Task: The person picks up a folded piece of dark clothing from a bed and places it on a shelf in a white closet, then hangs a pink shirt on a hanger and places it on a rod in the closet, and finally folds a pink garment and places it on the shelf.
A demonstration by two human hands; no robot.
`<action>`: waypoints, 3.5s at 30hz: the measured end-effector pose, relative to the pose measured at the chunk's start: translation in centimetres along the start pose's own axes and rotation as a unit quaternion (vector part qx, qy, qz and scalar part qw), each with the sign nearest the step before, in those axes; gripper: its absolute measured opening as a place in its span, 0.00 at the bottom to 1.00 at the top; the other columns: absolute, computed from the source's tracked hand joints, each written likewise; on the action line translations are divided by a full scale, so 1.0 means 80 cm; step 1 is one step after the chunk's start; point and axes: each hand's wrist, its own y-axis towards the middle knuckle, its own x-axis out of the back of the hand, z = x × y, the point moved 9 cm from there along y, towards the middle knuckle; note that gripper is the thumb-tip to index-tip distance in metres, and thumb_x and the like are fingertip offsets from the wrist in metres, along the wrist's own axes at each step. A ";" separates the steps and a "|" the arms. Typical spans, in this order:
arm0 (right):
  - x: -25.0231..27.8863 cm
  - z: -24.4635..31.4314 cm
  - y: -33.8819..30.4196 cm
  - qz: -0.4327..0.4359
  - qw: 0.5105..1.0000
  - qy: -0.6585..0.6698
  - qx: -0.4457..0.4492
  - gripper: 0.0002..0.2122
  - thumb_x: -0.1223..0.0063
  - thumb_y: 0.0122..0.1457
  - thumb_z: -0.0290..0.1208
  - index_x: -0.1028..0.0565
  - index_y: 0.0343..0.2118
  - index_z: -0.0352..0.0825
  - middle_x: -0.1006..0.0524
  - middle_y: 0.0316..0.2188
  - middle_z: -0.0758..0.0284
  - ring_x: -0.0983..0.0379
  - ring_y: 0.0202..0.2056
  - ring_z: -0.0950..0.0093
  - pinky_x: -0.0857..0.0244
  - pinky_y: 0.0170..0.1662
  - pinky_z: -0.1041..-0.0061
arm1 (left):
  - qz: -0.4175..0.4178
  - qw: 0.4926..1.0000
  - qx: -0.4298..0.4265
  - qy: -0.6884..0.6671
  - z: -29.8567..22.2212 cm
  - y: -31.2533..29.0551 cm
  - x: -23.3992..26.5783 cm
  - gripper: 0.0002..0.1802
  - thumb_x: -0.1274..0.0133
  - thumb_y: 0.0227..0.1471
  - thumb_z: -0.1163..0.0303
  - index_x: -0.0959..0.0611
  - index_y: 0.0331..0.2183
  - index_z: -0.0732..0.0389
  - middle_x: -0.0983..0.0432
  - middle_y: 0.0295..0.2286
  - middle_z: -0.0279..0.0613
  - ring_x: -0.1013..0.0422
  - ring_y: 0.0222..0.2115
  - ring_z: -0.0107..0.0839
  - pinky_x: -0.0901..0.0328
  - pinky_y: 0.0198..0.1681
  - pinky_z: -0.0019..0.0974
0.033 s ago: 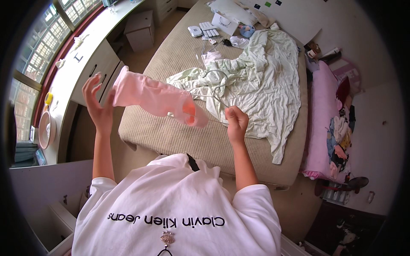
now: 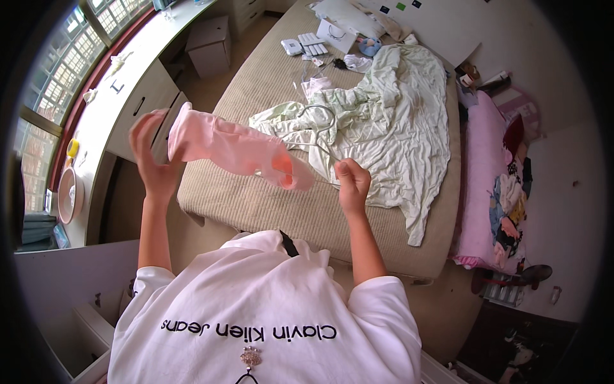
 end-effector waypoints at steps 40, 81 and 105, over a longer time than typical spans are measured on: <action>0.039 -0.194 -0.032 -0.044 0.964 0.008 -0.263 0.16 0.58 0.61 0.43 0.29 0.42 0.35 0.27 0.34 0.68 0.32 0.39 0.79 0.39 0.43 0.75 | 0.295 0.938 -0.099 -0.154 -0.084 -0.033 -0.087 0.08 0.46 0.47 0.69 0.23 0.32 0.58 0.26 0.20 0.39 0.29 0.19 0.39 0.36 0.23 0.38; -0.053 -0.132 -0.027 0.217 0.918 -0.024 -0.331 0.07 0.50 0.49 0.23 0.25 0.32 0.29 0.26 0.17 0.73 0.38 0.15 0.88 0.48 0.17 0.86 | 0.309 0.941 -0.080 -0.116 -0.009 -0.139 -0.097 0.07 0.44 0.41 0.75 0.20 0.29 0.61 0.25 0.20 0.40 0.32 0.16 0.38 0.38 0.21 0.38; -0.161 0.051 -0.034 0.167 0.959 -0.218 0.064 0.07 0.44 0.48 0.31 0.25 0.21 0.32 0.29 0.12 0.64 0.34 0.14 0.71 0.41 0.19 0.73 | 0.217 0.969 0.003 -0.116 -0.058 -0.142 -0.122 0.07 0.45 0.43 0.78 0.19 0.30 0.64 0.26 0.19 0.43 0.32 0.15 0.38 0.39 0.18 0.36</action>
